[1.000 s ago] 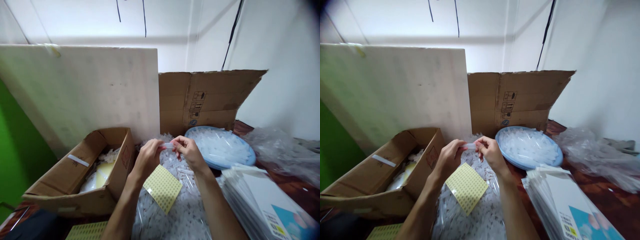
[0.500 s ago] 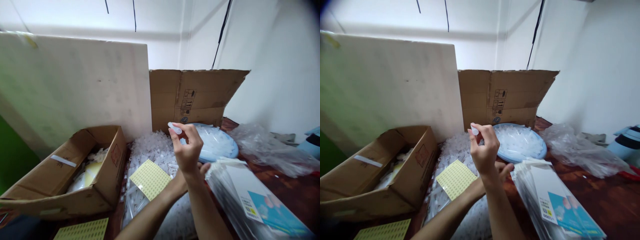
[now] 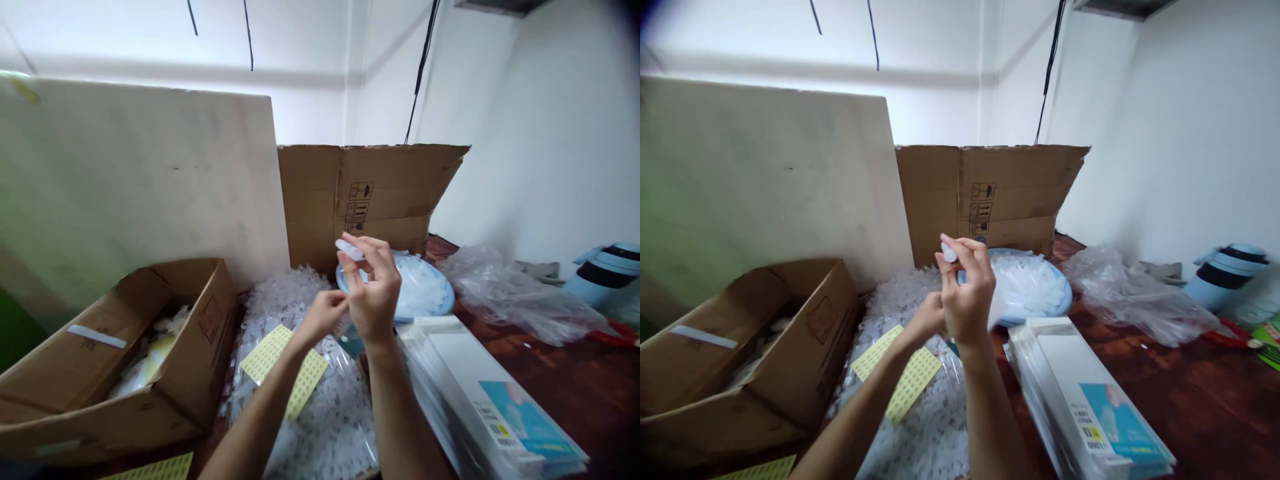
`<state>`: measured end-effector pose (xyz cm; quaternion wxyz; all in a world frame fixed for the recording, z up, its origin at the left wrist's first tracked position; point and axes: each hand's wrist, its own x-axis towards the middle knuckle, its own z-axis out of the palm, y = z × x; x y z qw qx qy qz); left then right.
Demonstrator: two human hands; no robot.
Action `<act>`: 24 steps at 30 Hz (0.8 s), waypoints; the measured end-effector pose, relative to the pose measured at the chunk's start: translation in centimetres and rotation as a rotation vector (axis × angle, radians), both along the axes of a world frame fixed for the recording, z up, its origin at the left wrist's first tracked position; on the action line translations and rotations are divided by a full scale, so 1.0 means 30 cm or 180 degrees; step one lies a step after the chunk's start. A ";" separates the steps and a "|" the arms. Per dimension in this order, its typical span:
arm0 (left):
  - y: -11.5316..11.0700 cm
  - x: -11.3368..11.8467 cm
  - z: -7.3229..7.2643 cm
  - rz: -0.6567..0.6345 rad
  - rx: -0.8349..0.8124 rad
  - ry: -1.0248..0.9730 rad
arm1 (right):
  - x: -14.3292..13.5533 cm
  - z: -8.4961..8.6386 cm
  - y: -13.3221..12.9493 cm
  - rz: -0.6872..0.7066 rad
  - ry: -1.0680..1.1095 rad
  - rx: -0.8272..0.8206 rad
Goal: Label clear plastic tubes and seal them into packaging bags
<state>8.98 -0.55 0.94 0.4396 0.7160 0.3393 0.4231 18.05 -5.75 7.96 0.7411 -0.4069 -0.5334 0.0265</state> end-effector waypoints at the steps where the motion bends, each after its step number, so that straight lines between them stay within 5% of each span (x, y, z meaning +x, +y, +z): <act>1: 0.015 -0.076 0.022 0.0052 -0.0065 -0.0011 | 0.020 -0.009 0.014 0.0007 0.0107 -0.0023; 5: 0.015 -0.348 0.089 0.0295 -0.0477 -0.0459 | 0.082 -0.067 0.085 0.0145 0.0918 -0.0125; 8: -0.010 -0.450 0.096 0.0197 -0.0731 -0.0644 | 0.069 -0.103 0.123 0.0878 0.1513 -0.0251; 13: -0.016 -0.469 0.084 0.0042 -0.0942 -0.0623 | -0.043 -0.134 0.127 0.1853 0.1473 -0.0367; 24: -0.041 -0.517 0.149 0.0167 -0.0662 -0.0477 | -0.042 -0.169 0.110 0.2286 -0.0329 -0.1172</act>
